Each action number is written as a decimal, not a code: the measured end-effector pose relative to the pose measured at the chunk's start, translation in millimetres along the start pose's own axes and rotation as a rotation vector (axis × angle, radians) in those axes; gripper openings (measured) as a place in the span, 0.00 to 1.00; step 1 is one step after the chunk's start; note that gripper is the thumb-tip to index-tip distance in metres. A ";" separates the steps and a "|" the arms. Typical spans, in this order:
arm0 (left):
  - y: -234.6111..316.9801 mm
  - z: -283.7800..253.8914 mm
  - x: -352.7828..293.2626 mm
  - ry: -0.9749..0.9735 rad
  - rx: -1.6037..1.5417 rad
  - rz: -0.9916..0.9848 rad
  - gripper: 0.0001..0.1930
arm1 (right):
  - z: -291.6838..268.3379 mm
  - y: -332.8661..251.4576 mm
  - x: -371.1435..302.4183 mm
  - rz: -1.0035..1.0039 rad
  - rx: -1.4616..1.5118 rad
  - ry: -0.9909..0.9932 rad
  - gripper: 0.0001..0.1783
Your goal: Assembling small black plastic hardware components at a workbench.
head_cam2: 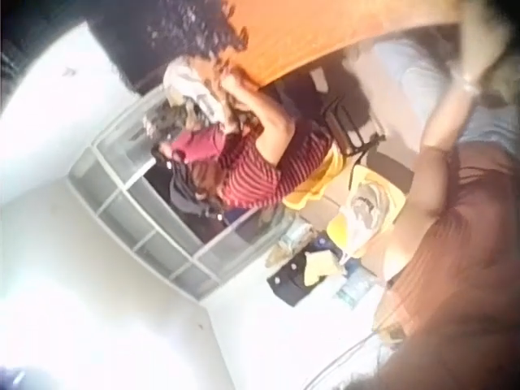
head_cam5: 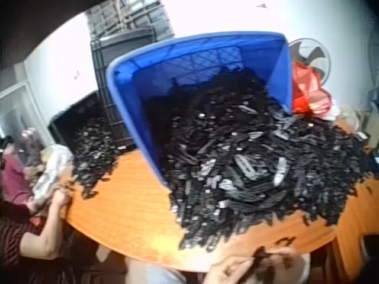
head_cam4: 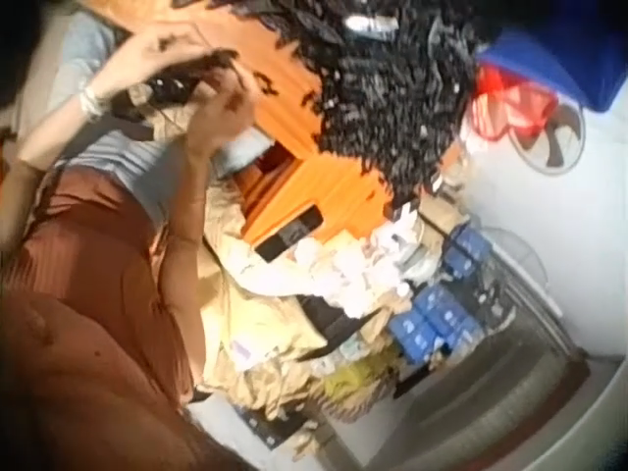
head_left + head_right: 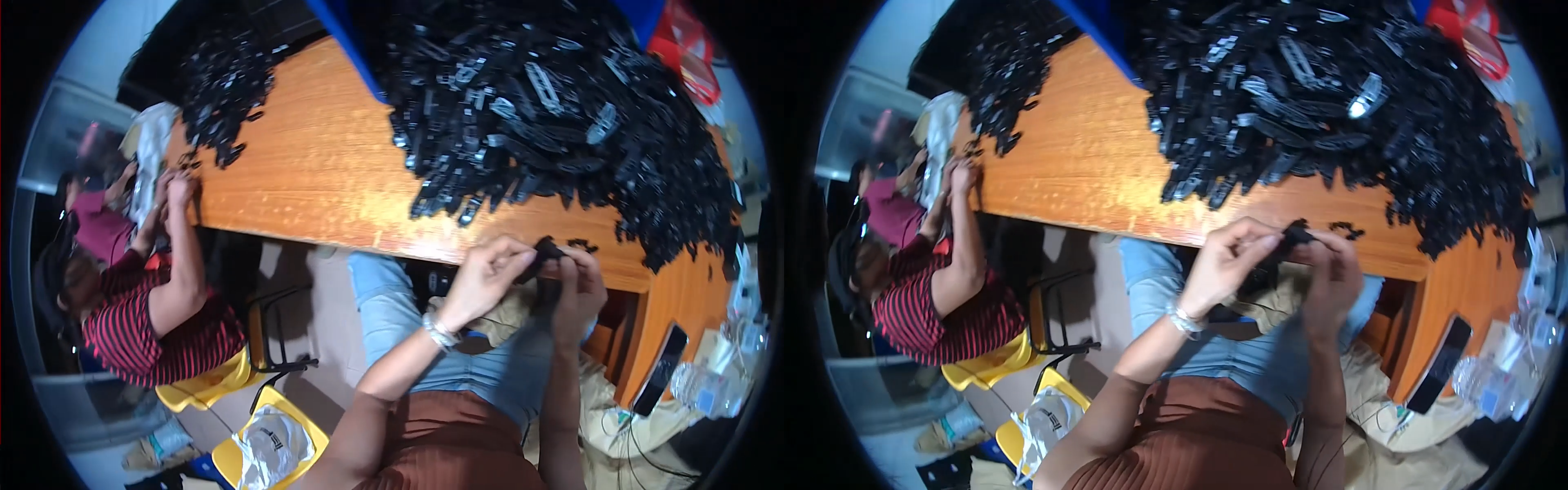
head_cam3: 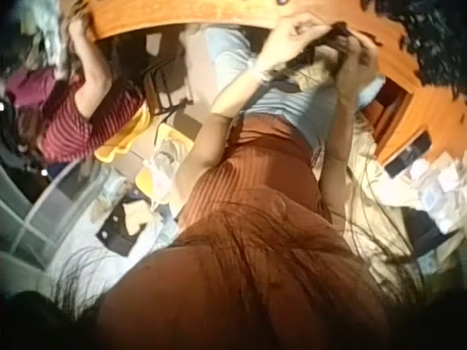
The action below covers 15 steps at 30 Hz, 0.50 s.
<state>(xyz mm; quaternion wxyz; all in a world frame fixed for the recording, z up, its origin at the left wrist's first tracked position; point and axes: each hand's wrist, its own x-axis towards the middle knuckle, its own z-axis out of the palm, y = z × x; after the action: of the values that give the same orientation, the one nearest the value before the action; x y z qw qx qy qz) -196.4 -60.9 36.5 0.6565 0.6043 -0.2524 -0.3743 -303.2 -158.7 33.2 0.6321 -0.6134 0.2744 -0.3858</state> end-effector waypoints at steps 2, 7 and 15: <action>-3.3 4.8 1.3 0.003 -0.318 0.055 0.21 | -1.9 -1.0 -0.9 -0.023 -0.016 -0.039 0.07; -3.7 -0.3 2.3 -0.040 0.331 0.193 0.15 | -11.9 2.7 -2.9 -0.115 -0.172 -0.165 0.04; 7.1 5.6 2.7 -0.125 -0.033 -0.048 0.09 | -22.0 3.3 -4.5 -0.220 -0.426 -0.136 0.03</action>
<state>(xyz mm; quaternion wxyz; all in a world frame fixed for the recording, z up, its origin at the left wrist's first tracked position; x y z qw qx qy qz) -197.9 -66.5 44.0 0.6402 0.5748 -0.2719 -0.4311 -323.3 -167.6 27.3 0.4599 -0.7835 0.2381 -0.3435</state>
